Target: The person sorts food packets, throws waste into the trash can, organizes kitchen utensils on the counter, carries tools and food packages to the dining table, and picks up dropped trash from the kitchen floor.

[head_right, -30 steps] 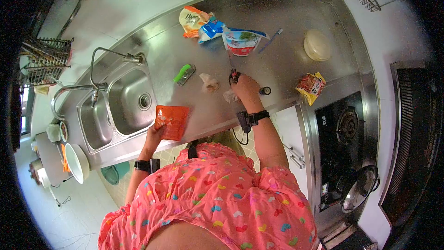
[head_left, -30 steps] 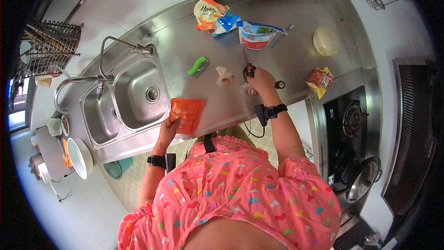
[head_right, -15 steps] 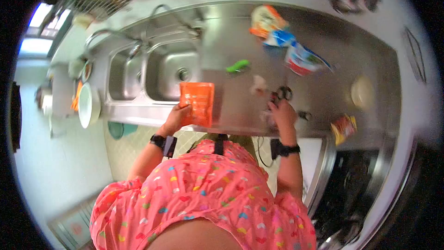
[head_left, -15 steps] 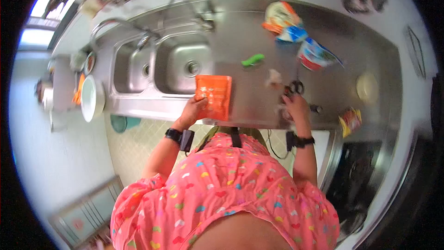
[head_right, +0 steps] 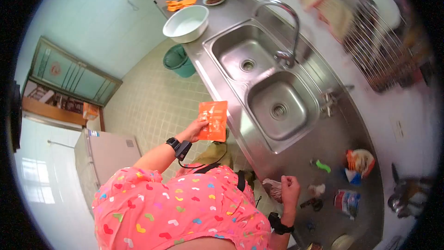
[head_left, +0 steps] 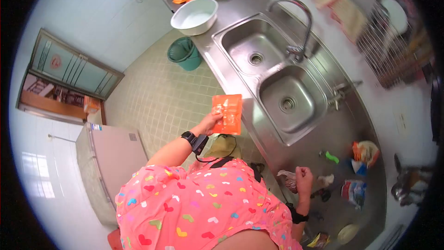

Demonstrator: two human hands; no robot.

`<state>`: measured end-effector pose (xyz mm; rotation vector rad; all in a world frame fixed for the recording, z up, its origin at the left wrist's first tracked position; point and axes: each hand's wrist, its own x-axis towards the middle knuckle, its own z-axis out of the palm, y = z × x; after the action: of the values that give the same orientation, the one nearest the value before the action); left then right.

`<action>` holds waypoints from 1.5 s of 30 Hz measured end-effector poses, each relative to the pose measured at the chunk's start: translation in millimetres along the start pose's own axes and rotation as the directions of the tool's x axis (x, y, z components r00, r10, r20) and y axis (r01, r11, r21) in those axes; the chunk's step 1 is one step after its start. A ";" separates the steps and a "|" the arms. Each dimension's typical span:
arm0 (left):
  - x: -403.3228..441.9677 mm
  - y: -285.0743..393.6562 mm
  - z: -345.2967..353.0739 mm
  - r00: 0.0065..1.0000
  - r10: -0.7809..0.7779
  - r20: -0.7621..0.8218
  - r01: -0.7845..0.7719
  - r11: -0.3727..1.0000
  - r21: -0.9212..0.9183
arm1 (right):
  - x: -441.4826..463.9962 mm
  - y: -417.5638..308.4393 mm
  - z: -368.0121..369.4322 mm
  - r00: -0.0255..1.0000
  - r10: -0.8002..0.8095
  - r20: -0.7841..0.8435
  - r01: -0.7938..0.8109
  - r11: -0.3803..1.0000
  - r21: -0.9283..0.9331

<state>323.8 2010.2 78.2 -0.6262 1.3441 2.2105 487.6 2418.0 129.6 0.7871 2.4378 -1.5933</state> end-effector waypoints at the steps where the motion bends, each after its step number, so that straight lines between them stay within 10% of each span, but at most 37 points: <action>1: -3.8 16.1 -27.7 0.999 0.005 -0.049 -0.010 0.996 -0.091 | 1.3 -30.4 22.0 0.999 -0.041 0.011 0.042 0.997 -0.062; 12: 97.6 265.6 -338.6 0.884 0.455 -0.111 -0.468 0.853 -0.232 | 26.5 -227.1 206.3 0.998 -0.059 0.020 0.062 0.978 -0.199; 15: 142.0 386.3 -374.6 0.931 0.322 -0.173 -0.352 0.917 -0.189 | 22.4 -282.8 245.0 0.999 0.002 0.045 0.005 0.986 -0.167; 18: 155.0 436.1 -372.4 0.766 0.032 -0.642 -0.093 0.994 -0.061 | 21.0 -321.2 255.8 0.999 0.024 -0.035 -0.030 0.981 -0.190; 20: 225.8 411.9 -442.6 0.896 -0.031 -0.442 0.003 0.998 -0.063 | 24.6 -332.6 256.0 0.996 0.031 -0.085 -0.047 0.980 -0.194; 27: 172.9 345.9 -240.3 0.833 -0.553 0.020 0.421 0.658 0.625 | 26.0 -319.0 261.3 0.975 0.033 -0.220 -0.065 0.988 -0.138; 35: 75.0 301.6 -23.6 0.592 -0.643 0.486 -0.065 0.563 0.824 | -36.5 -269.1 240.6 0.862 0.156 -0.481 -0.146 0.988 0.058; 45: -1.1 194.2 90.9 0.518 -0.701 0.490 -0.122 0.507 0.854 | -98.0 -138.3 120.8 0.670 0.106 -0.734 -0.232 0.970 -0.072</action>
<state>194.4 2013.0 249.2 0.4673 1.3145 0.9757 483.4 2234.0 226.7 1.8525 2.7932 -1.1040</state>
